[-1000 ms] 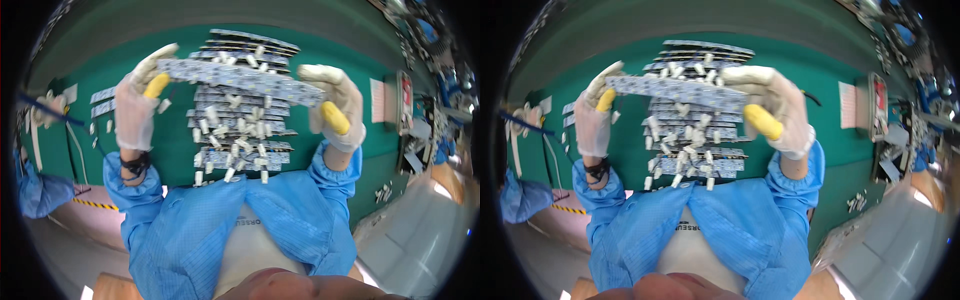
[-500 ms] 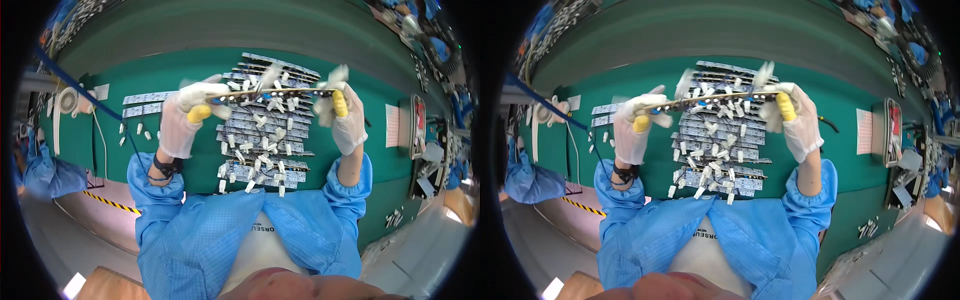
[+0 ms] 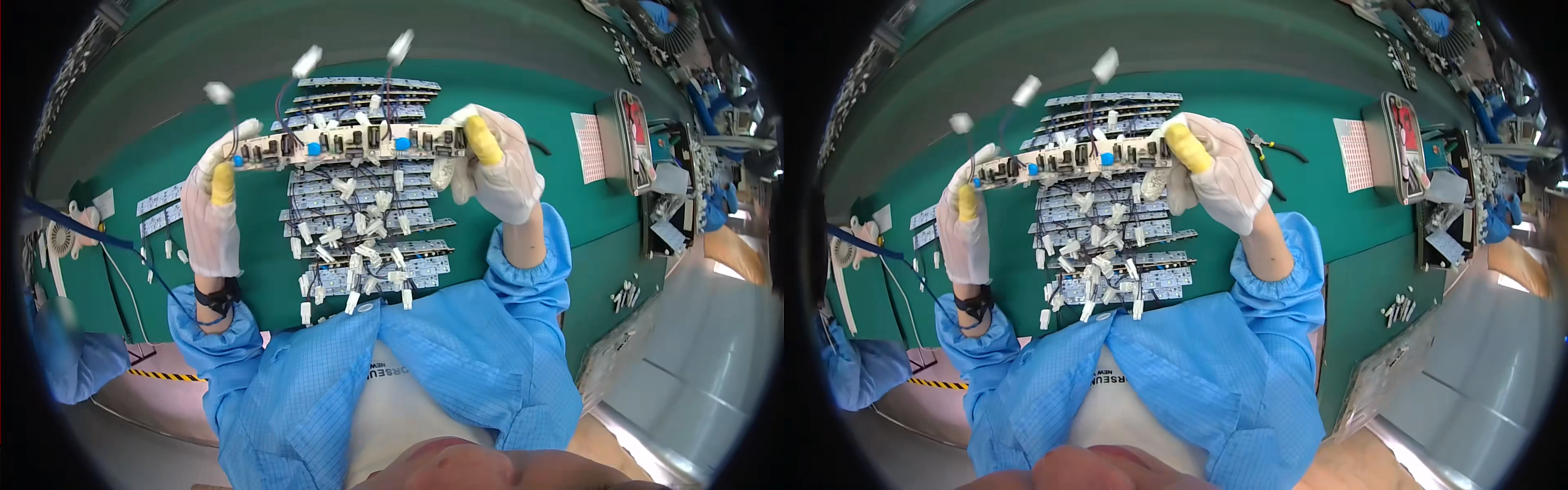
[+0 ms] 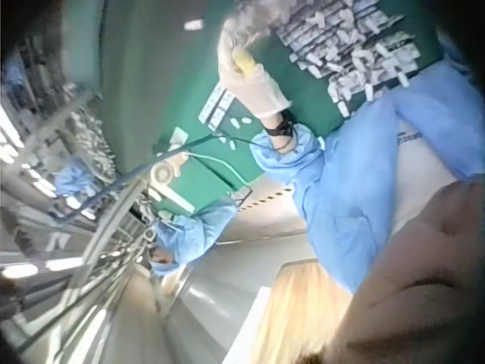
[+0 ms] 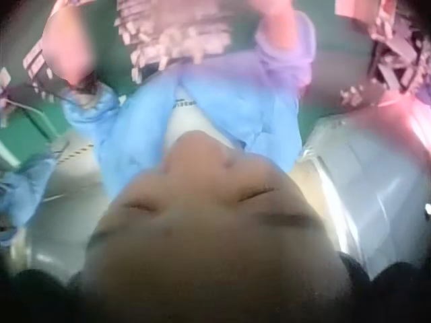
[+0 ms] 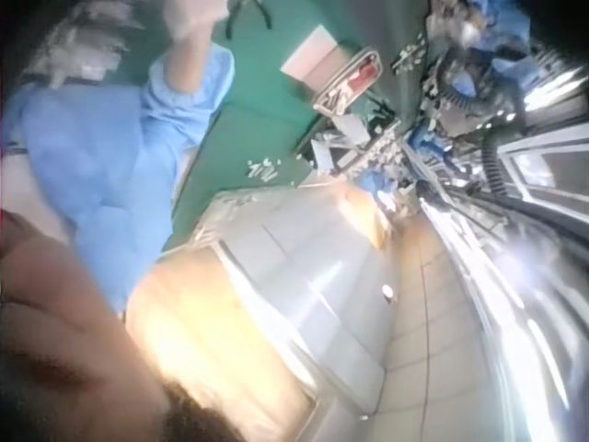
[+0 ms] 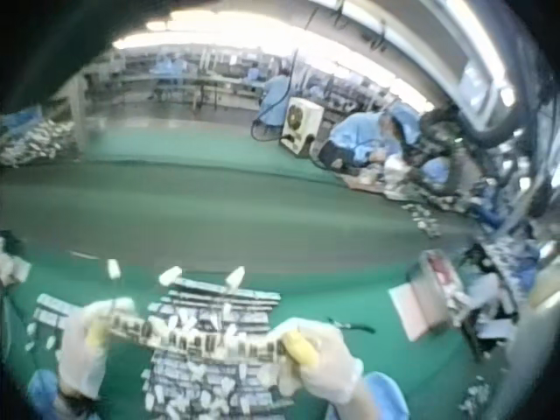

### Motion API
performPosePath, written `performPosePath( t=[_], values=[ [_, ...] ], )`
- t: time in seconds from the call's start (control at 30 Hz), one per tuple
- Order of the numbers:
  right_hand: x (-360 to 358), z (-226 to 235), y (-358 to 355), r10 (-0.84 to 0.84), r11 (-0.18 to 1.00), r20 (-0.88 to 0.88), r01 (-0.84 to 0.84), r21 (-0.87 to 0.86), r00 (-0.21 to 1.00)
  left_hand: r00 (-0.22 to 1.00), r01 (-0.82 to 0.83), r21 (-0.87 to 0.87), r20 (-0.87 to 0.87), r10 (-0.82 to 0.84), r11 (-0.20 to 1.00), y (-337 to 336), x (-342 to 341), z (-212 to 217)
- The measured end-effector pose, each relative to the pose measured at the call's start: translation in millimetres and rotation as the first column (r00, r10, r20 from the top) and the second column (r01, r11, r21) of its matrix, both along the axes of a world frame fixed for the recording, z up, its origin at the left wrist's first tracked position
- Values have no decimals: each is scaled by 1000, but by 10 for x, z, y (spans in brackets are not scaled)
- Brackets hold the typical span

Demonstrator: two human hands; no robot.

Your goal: Inspecting and trimming LED strip circuit boards at a manual assembly station.

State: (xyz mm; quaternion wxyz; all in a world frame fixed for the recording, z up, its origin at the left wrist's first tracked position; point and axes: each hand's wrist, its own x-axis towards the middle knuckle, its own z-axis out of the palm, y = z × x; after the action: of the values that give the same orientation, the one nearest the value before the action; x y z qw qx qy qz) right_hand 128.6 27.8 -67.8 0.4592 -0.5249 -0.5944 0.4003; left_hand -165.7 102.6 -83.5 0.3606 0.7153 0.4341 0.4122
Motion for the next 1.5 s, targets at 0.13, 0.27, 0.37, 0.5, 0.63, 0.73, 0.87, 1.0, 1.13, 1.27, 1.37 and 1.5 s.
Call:
performPosePath(
  t=[0.13, 0.27, 0.37, 0.5, 0.63, 0.73, 0.87, 1.0, 1.13, 1.27, 1.37, 1.5],
  values=[
    [-66, -16, -25, -153, 958, -209, 93, -270, 966, 992, 9, 17, -128, -7, 1000, 28, -135, -131],
    [-51, -45, 10, -67, 997, -101, 61, -56, 993, 967, 206, -222, 193, -164, 953, 7, -77, -99],
    [-52, -24, -5, 3, 996, 7, -2, -86, 1000, 652, 474, -292, 751, -107, 831, -73, 3, -115],
    [-148, -23, -16, 24, 990, -181, -48, -133, 983, 997, -46, -30, -70, 44, 998, 78, -351, 18],
    [57, -23, 141, -214, 973, 15, 214, -89, 977, 942, -268, 41, -200, 271, 962, 395, -1269, 63],
    [357, -303, 441, -194, 980, 316, 201, 10, 929, 758, -312, -51, -615, 216, 949, 888, -1949, -436],
    [424, -669, 826, -290, 957, 829, 134, 257, 478, 404, -308, 387, -774, 487, 869, 830, -1728, -438],
    [462, -609, 891, -350, 934, 724, 164, 317, 594, 944, -300, 41, -130, 303, 953, 415, -1040, -79],
    [20, -105, 443, -475, 804, 417, 189, 564, 775, 886, 395, -300, 376, -273, 868, -131, -534, -53],
    [-331, 167, -149, -284, 733, 541, -185, 655, 792, 515, 720, -341, 846, -136, 605, -387, -172, 31],
    [-242, 40, -281, -182, 794, 442, -134, 593, 878, 684, 565, -433, 721, -106, 703, -475, -67, 94],
    [-228, 73, -428, -115, 993, 3, 115, 9, 993, 935, 339, -307, 219, -281, 889, -523, -142, 30]
  ],
)
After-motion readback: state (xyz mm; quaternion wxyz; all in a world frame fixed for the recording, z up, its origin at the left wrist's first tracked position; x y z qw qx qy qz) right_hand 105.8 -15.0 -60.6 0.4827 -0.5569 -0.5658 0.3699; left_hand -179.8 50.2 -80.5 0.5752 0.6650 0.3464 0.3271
